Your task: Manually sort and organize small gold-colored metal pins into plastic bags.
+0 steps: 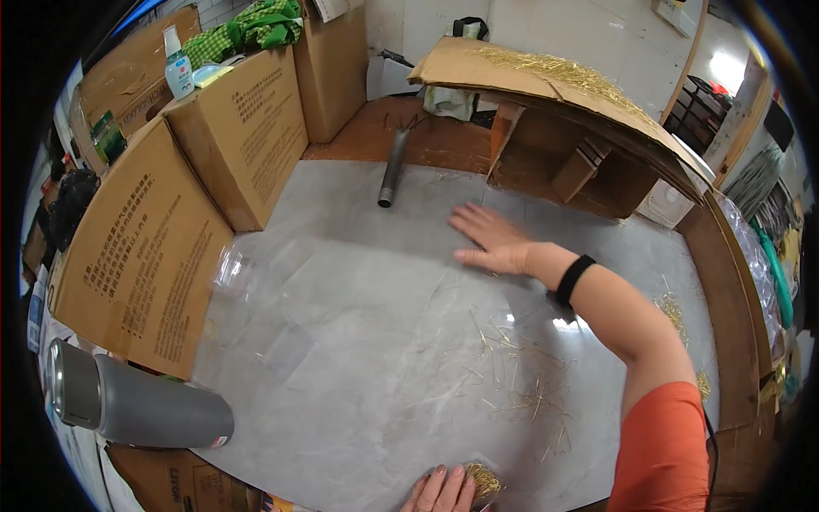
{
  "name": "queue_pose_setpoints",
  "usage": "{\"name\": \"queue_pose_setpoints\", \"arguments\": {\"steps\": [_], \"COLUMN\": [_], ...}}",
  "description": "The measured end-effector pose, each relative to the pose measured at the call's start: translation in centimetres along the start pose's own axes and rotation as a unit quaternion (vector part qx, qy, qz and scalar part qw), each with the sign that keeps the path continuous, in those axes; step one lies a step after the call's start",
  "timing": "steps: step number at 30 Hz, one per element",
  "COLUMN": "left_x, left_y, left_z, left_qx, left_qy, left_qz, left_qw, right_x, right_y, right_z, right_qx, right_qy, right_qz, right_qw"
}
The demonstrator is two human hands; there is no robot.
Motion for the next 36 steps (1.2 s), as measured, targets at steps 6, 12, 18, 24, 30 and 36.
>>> {"name": "queue_pose_setpoints", "arguments": {"steps": [6, 12, 18, 24, 30, 36], "left_x": [0.7, 0.8, 1.3, 1.2, 1.4, 1.2], "left_y": [0.2, 0.0, -0.1, -0.6, -0.6, -0.5], "left_z": [-0.4, -0.2, -0.4, -0.6, -1.1, -1.1], "left_qx": [0.004, 0.021, 0.002, -0.004, -0.063, -0.047], "left_qy": [-0.057, -0.052, -0.081, -0.091, -0.075, -0.113], "left_qz": [-0.010, 0.036, 0.037, 0.004, 0.004, 0.013], "left_qw": [0.998, 0.998, 0.996, 0.996, 0.995, 0.992], "right_x": [1.1, 2.0, 0.7, 0.6, 2.5, 1.3], "right_y": [10.2, 13.1, 10.1, 4.6, 12.2, 14.5], "right_z": [-9.3, -18.9, -25.1, -23.7, -28.3, -34.2], "right_qx": [-0.245, -0.275, -0.167, 0.021, -0.128, -0.101], "right_qy": [0.060, 0.100, 0.050, -0.038, 0.076, 0.063], "right_qz": [0.040, 0.036, 0.096, 0.058, 0.060, 0.048], "right_qw": [0.967, 0.956, 0.980, 0.997, 0.987, 0.992]}}
Point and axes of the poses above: each hand's wrist, its own z-axis towards the middle knuckle, its own x-axis out of the palm, y = z × x, the point moved 1 cm from there along z, towards the middle knuckle, and after that the axes turned 3 degrees about z, right-handed, at the moved point
